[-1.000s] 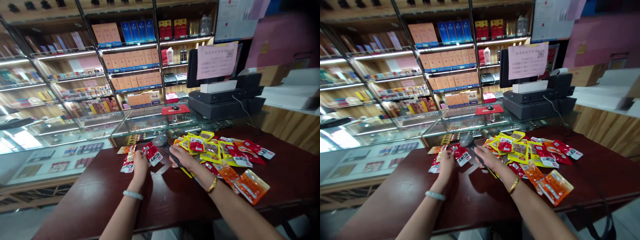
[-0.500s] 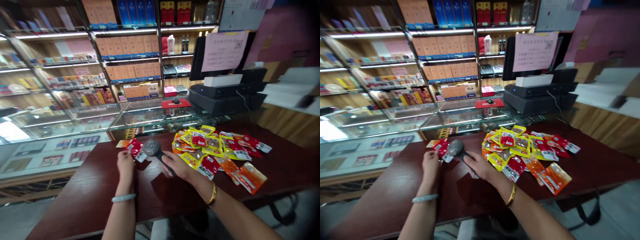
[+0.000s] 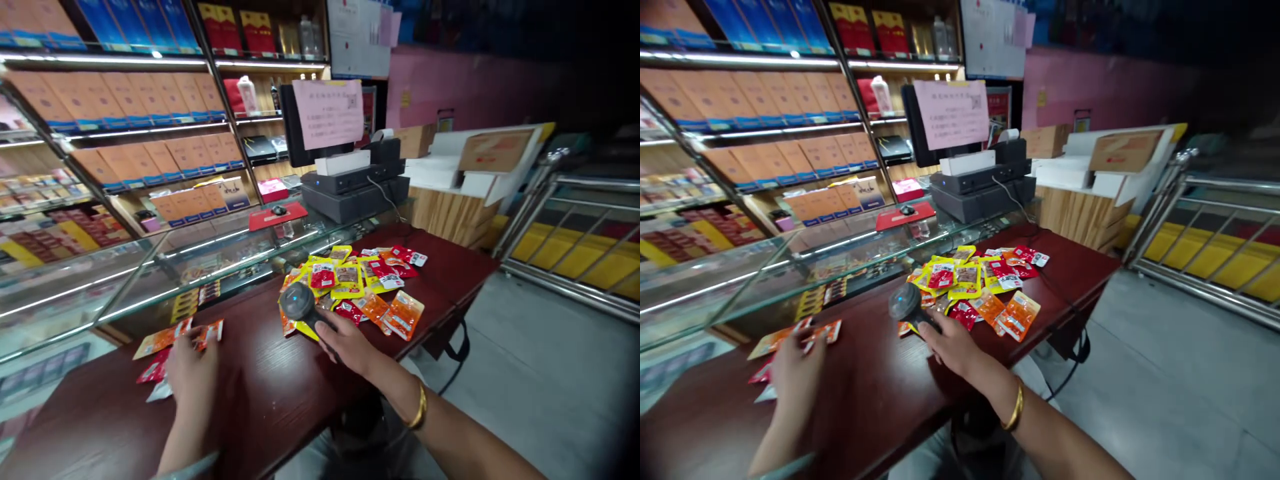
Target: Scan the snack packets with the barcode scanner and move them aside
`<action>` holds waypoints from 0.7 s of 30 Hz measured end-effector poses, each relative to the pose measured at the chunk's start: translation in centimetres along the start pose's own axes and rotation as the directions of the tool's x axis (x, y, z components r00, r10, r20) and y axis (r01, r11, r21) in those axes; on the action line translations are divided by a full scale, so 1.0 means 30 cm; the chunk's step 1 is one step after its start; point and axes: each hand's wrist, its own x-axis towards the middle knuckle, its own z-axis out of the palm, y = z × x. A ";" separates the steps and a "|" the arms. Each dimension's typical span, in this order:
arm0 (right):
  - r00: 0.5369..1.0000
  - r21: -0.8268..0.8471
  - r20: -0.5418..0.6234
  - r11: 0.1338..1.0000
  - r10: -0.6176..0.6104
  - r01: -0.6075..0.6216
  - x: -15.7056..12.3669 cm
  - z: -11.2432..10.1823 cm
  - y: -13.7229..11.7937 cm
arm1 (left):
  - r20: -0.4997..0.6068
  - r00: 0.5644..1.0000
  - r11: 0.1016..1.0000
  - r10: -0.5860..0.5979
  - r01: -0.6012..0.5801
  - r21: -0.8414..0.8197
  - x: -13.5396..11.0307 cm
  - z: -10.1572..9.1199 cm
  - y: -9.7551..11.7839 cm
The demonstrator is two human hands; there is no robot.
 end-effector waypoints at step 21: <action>0.950 0.144 -0.313 0.988 -0.004 0.052 -0.077 -0.264 0.000 | 0.579 0.787 0.941 0.214 -0.326 0.096 -0.140 0.444 0.540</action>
